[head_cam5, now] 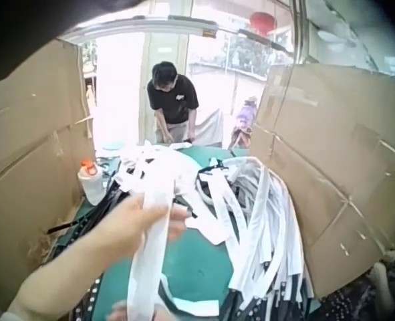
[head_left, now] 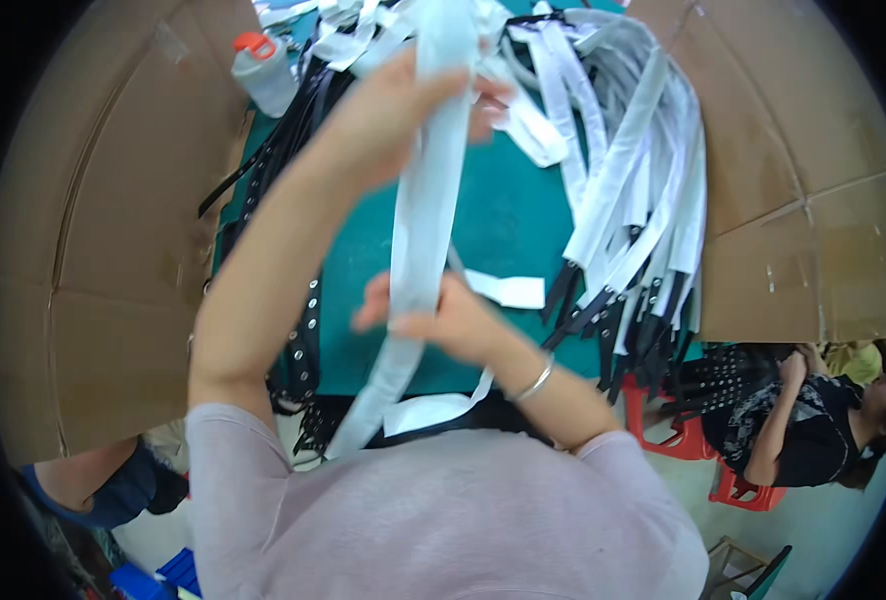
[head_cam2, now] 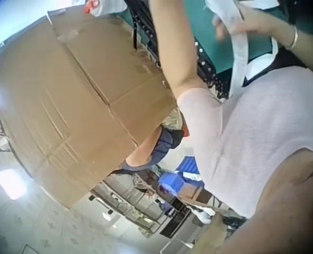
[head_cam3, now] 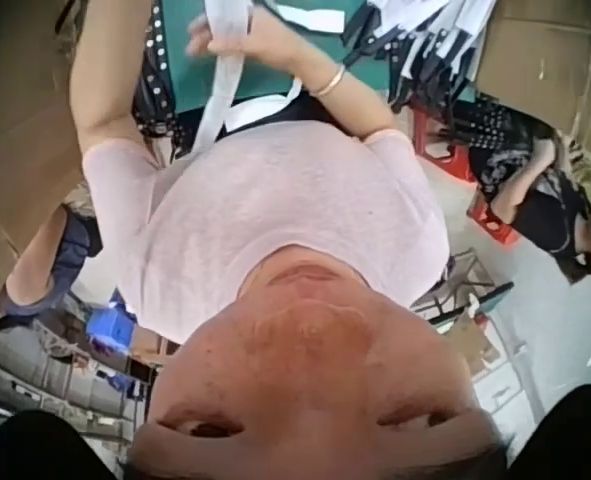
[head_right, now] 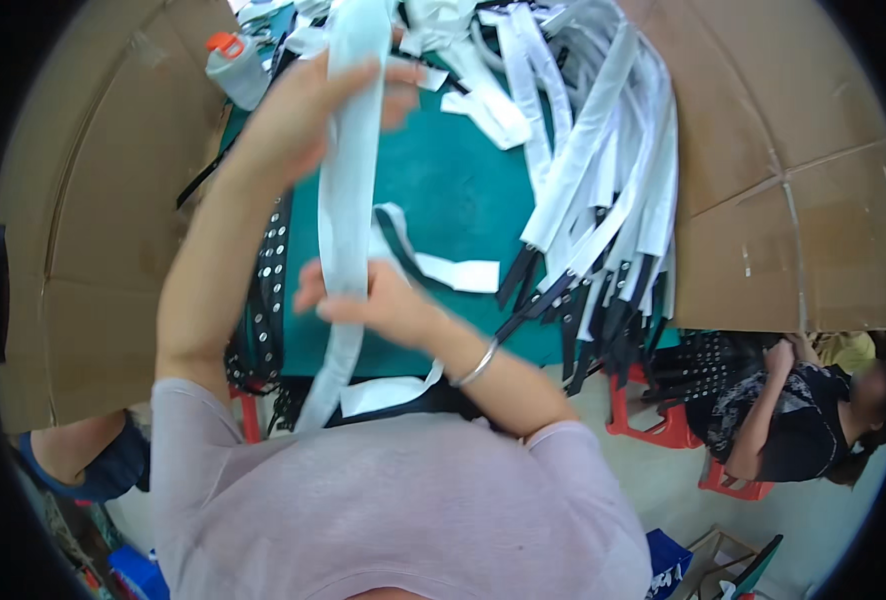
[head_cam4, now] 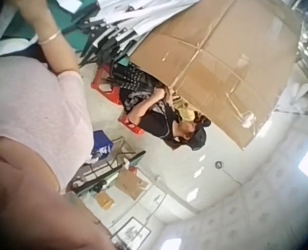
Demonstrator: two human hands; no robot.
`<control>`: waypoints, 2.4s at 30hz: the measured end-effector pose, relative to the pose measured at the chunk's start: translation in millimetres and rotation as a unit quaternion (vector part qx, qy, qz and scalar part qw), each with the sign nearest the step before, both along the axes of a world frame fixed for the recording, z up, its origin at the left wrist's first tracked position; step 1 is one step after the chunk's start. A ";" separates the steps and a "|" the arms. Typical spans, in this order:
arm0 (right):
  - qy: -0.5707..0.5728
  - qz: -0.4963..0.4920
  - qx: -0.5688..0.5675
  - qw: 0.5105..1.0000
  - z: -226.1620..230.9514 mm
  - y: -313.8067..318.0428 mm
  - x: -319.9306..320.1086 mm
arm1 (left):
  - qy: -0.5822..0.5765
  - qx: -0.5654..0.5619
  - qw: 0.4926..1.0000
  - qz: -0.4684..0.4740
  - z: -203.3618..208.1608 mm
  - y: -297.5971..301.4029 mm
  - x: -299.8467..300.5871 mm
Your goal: Wrap black belts with white protective paper strips and bundle them together.
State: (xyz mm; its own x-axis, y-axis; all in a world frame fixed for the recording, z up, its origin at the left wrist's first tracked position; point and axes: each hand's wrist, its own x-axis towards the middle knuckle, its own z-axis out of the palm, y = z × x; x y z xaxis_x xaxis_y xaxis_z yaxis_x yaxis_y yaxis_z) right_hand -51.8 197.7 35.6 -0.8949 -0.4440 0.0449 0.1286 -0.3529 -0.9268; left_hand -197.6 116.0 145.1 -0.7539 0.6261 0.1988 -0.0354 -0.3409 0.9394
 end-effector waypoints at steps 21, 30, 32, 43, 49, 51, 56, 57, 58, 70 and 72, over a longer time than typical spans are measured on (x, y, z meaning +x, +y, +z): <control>0.314 -0.446 0.723 0.424 71.3 319.8 -121.7 | 0.397 -0.411 0.774 -0.273 -115.0 43.4 -13.5; 0.147 -0.363 0.411 0.823 -19.2 98.2 -57.0 | 0.319 -0.315 0.878 0.169 -170.1 -25.2 119.8; 0.159 -0.326 0.435 0.824 -35.3 62.0 -62.2 | 0.116 -0.366 0.874 0.297 -93.8 -111.7 139.1; 0.210 -0.131 0.596 0.764 -72.0 -136.4 -42.6 | 0.148 -0.314 0.357 0.867 98.5 -386.2 421.2; 0.124 -0.156 0.644 0.738 -79.2 -66.6 -49.7 | 0.075 -0.363 0.785 0.497 -39.9 -266.9 275.8; 0.122 -0.163 0.667 0.717 -86.0 -36.2 -50.0 | -0.072 -0.275 0.895 0.345 -80.7 -205.8 238.8; 0.004 -0.054 0.547 0.835 -56.8 16.5 -9.9 | -0.115 -0.217 0.950 0.195 -125.0 -137.7 199.2; -0.085 0.010 0.409 0.908 -52.3 26.2 2.3 | -0.149 -0.157 0.959 0.183 -123.4 -127.8 192.8; -0.131 0.043 0.343 0.929 -49.4 33.6 16.2 | -0.149 -0.160 0.960 0.174 -123.9 -121.5 187.1; -0.203 0.081 0.091 0.972 -7.4 64.8 87.2 | -0.094 -0.161 0.970 0.155 -129.0 -93.8 159.2; -0.178 -0.012 0.035 0.983 1.9 80.7 76.2 | -0.117 -0.146 0.967 0.175 -120.7 -86.8 163.2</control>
State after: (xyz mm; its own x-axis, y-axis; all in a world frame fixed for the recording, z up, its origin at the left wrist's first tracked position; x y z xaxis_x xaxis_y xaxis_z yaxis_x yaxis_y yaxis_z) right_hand 24.4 278.4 37.5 -0.8584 -0.4139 -0.3032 0.4422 -0.2971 -0.8463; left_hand -34.4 29.1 24.5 -0.9327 0.3277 -0.1504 -0.1899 -0.0920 0.9775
